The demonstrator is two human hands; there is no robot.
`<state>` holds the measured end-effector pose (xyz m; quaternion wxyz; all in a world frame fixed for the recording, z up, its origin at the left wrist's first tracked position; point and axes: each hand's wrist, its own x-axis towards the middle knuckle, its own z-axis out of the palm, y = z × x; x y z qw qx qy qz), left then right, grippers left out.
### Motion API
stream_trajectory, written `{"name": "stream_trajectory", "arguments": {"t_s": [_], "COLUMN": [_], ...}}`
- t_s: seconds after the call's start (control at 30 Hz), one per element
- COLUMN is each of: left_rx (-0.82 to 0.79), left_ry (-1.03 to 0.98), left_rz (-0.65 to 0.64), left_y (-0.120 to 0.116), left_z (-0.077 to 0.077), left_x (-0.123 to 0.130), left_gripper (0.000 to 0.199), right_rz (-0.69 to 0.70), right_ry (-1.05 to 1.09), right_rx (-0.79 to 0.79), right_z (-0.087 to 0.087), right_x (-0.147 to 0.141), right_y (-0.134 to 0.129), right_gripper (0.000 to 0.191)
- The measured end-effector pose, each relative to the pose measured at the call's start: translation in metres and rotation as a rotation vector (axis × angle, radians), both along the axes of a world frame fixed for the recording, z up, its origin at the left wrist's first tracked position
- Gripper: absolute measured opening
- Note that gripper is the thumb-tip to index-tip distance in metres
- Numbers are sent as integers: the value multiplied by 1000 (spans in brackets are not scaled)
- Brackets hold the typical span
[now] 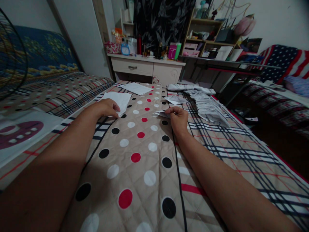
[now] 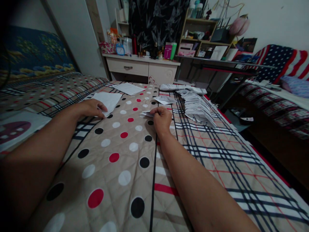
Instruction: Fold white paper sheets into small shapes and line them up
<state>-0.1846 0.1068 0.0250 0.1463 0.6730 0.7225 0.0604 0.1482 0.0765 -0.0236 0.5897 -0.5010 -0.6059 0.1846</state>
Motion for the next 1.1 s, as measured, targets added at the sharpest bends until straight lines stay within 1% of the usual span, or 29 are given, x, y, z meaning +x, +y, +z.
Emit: {"name": "stream_trajectory", "arguments": {"t_s": [0.13, 0.23, 0.4, 0.5, 0.6, 0.7, 0.8, 0.87, 0.93, 1.0, 1.1], "left_rx": [-38, -47, -53, -10, -1, 2, -7, -12, -13, -14, -5], "left_ry": [-93, -140, -73, 1, 19, 20, 23, 14, 10, 16, -16], "left_rz": [16, 50, -17, 11, 30, 25, 7, -20, -46, -32, 13], "left_y": [-6, -9, -4, -2, -2, -2, -1, -2, -3, -6, -11], "left_z": [1, 2, -1, -2, -1, -1, -2, -1, 1, 4, 8], "left_x": [-7, -10, -7, -1, 4, 4, 0, -2, -1, 1, 5], "left_gripper": [29, 26, 28, 25, 21, 20, 22, 23, 24, 24, 21], "right_rz": [-5, 0, -3, -6, -9, -7, 5, 32, 76, 122, 145], "right_ry": [-7, -9, -15, -27, -51, -71, -101, -186, -337, -518, -749], "right_rx": [-20, -29, -39, -30, -7, 31, 104, 165, 201, 196, 138], "right_z": [0, 0, 0, 0, 0, 3, 8, 12, 14, 15, 15], "right_x": [0, 0, 0, 0, 0, -1, -2, -4, -6, -8, -11], "right_y": [0, 0, 1, 0, -1, -5, -10, -13, -15, -16, -18], "right_gripper": [30, 30, 31, 30, 29, 28, 27, 27, 28, 32, 42]}}
